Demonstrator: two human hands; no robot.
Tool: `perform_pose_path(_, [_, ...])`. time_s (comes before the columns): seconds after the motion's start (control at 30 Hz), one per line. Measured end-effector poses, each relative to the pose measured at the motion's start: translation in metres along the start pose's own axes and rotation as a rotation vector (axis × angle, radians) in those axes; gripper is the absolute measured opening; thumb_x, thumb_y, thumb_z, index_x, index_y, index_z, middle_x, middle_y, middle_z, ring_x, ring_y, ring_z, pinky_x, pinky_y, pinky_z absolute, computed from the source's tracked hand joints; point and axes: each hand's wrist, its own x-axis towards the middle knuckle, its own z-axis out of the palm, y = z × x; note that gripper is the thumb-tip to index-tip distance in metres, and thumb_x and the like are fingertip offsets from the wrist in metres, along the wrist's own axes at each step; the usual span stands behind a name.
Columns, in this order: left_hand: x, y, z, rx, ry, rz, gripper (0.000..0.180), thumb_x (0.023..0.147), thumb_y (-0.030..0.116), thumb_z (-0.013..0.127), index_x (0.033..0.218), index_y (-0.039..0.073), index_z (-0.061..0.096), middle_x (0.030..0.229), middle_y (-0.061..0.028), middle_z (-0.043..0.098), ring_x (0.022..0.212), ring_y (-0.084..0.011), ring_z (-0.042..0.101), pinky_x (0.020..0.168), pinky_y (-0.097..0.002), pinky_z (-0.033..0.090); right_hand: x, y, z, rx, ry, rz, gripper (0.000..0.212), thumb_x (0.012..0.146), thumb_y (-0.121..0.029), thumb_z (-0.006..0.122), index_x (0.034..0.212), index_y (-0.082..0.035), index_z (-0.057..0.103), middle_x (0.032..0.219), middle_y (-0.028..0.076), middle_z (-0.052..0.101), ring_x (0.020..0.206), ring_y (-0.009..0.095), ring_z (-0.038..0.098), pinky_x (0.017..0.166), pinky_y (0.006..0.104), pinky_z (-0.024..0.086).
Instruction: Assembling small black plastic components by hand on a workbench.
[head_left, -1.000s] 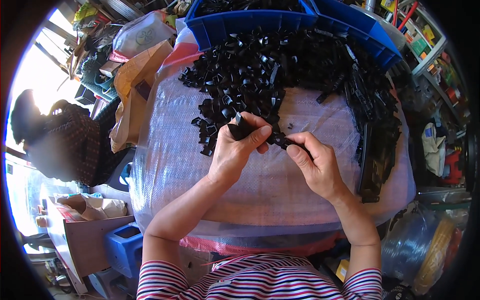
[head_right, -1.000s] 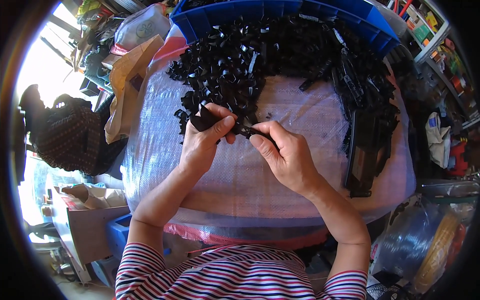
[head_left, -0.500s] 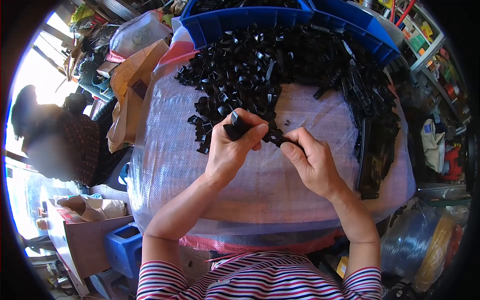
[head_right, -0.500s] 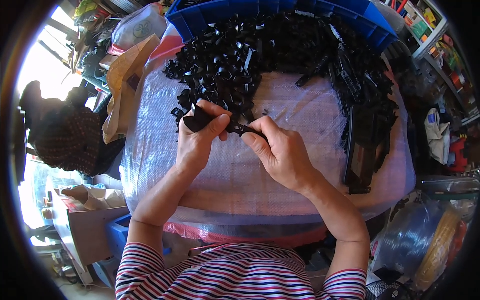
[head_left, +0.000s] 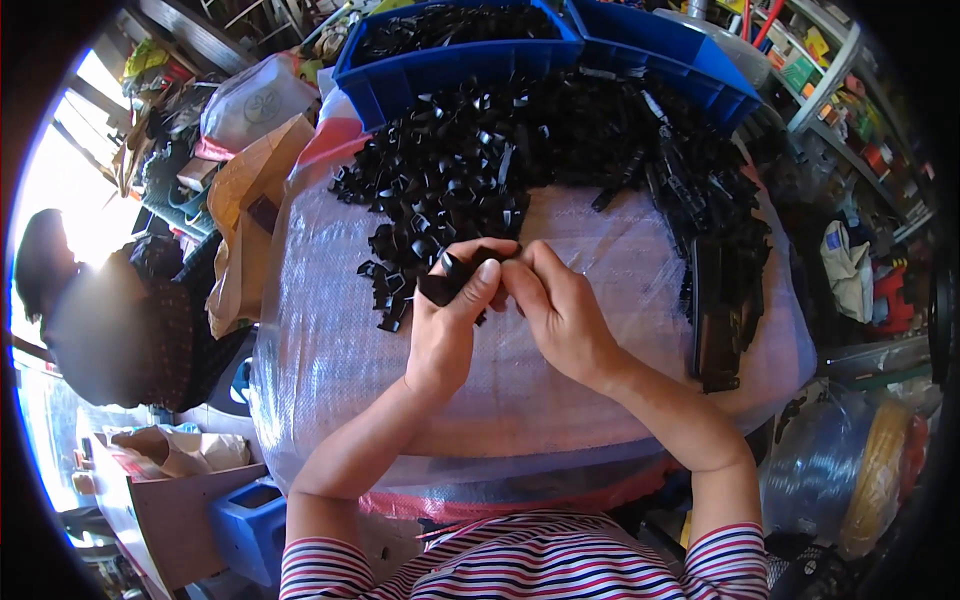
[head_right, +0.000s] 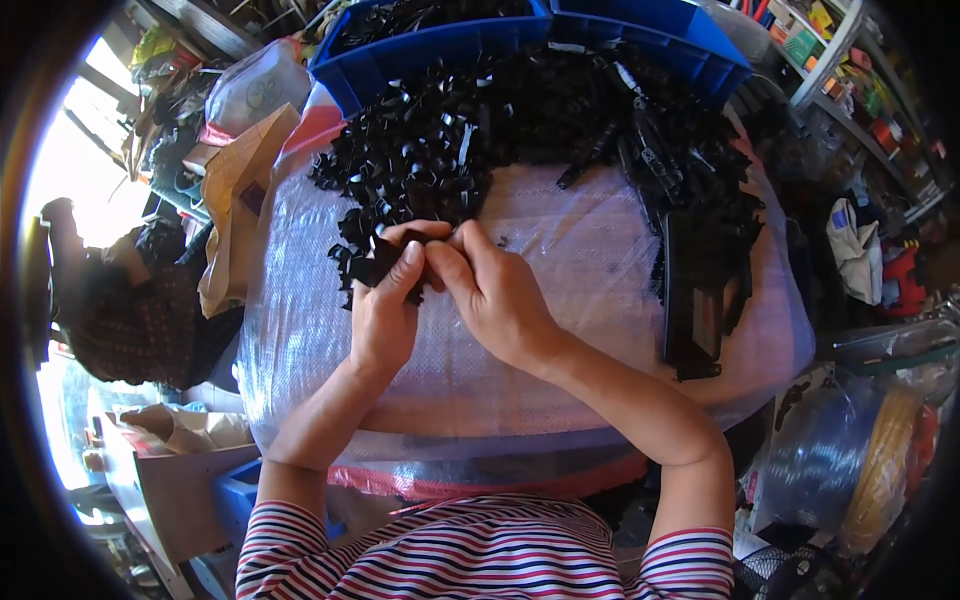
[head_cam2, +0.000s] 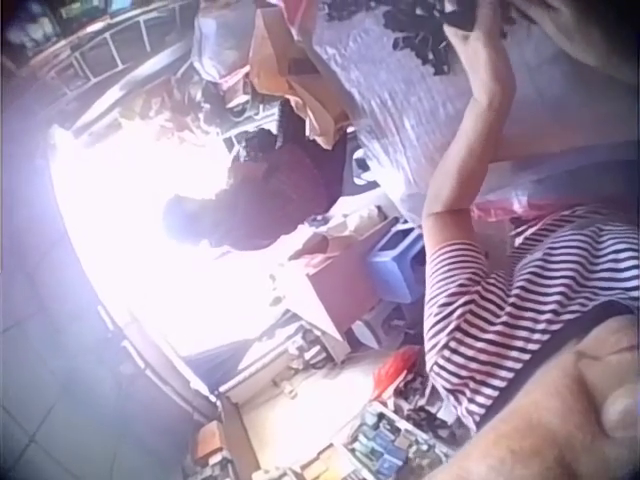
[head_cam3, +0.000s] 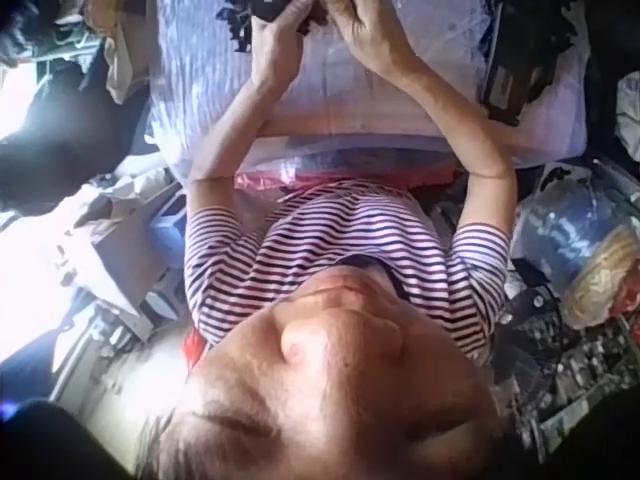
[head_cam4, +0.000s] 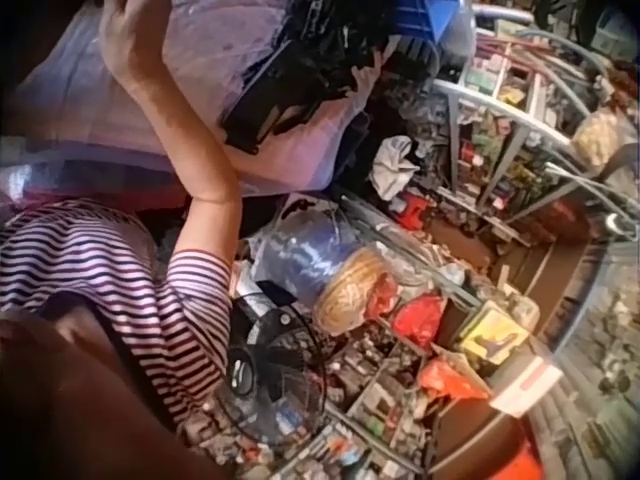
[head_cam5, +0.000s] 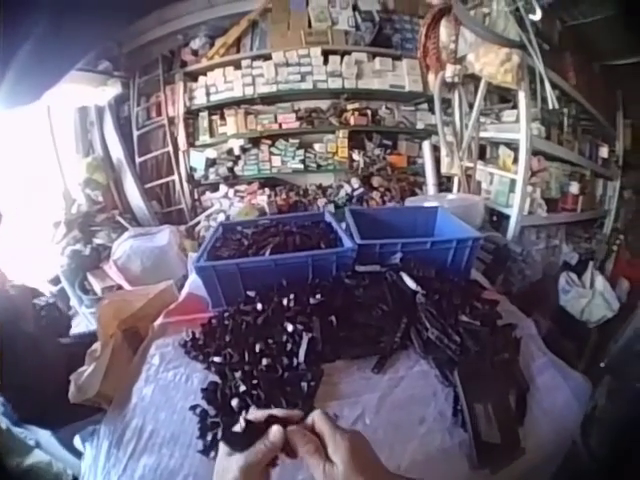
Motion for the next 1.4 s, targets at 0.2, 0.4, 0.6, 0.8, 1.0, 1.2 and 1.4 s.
perform_pose_path(0.2, [0.020,-0.003,-0.030,-0.443,0.056,-0.354,0.024,0.089,0.026,0.047,0.105,0.009,0.055,0.111,-0.0102,0.058,0.107,-0.0254,0.053,0.082,-0.0402,0.047,0.052,0.026,-0.058,-1.085,0.132,-0.288,0.009,0.087,-0.008,0.046,0.090,-0.005,0.053,0.087,0.015,0.053,0.077,0.029,0.056,0.066,0.0373,0.047])
perform_pose_path(0.4, [0.047,0.007,-0.037,-0.543,0.086,-0.407,0.026,0.086,0.021,0.050,0.107,0.007,0.053,0.102,-0.0150,0.060,0.101,-0.0321,0.056,0.079,-0.0474,0.049,0.059,0.058,-0.090,-1.256,0.032,-0.074,0.008,0.077,0.002,0.046,0.078,-0.004,0.051,0.085,0.017,0.052,0.085,0.033,0.054,0.071,0.0414,0.046])
perform_pose_path(0.6, [0.146,0.035,-0.068,-0.453,0.004,-0.364,0.018,0.083,0.022,0.056,0.094,0.010,0.051,0.090,-0.0149,0.059,0.078,-0.0284,0.061,0.061,-0.0447,0.053,0.031,0.051,-0.071,-1.307,0.041,-0.163,0.007,0.077,-0.008,0.052,0.081,-0.006,0.058,0.089,0.012,0.055,0.090,0.029,0.054,0.073,0.0397,0.045])
perform_pose_path(0.8, [0.278,0.134,-0.056,-0.172,0.298,-0.275,0.033,0.077,0.030,0.063,0.100,0.008,0.053,0.094,-0.0124,0.055,0.091,-0.0274,0.055,0.077,-0.0546,0.044,0.019,0.053,-0.063,-1.148,0.048,-0.156,0.005,0.077,-0.005,0.054,0.081,-0.004,0.057,0.091,0.014,0.055,0.090,0.031,0.054,0.068,0.0406,0.049])
perform_pose_path(1.0, [0.223,0.089,-0.039,0.545,0.141,0.056,0.041,0.080,0.032,0.059,0.115,0.012,0.055,0.112,-0.0061,0.056,0.104,-0.0203,0.052,0.083,-0.0404,0.040,0.024,0.056,-0.077,-1.070,0.042,-0.133,0.004,0.080,-0.003,0.051,0.081,-0.003,0.055,0.087,0.017,0.055,0.086,0.034,0.056,0.072,0.0394,0.048])
perform_pose_path(1.2, [0.093,0.039,-0.082,1.057,0.052,0.305,0.016,0.080,0.015,0.062,0.091,0.004,0.065,0.082,-0.0023,0.064,0.071,-0.0097,0.058,0.066,-0.0237,0.044,0.045,0.042,-0.081,-1.179,0.260,-0.062,0.029,0.076,0.003,0.049,0.103,-0.006,0.056,0.120,0.016,0.046,0.103,0.033,0.047,0.081,0.0391,0.045])
perform_pose_path(1.4, [-0.006,0.024,-0.096,1.466,0.269,0.063,0.028,0.074,0.019,0.067,0.100,0.009,0.060,0.076,-0.0096,0.060,0.065,-0.0203,0.060,0.059,-0.0336,0.046,0.043,0.062,-0.063,-1.178,0.057,-0.132,0.018,0.076,0.004,0.051,0.092,0.000,0.059,0.106,0.018,0.053,0.096,0.033,0.051,0.084,0.0363,0.043])
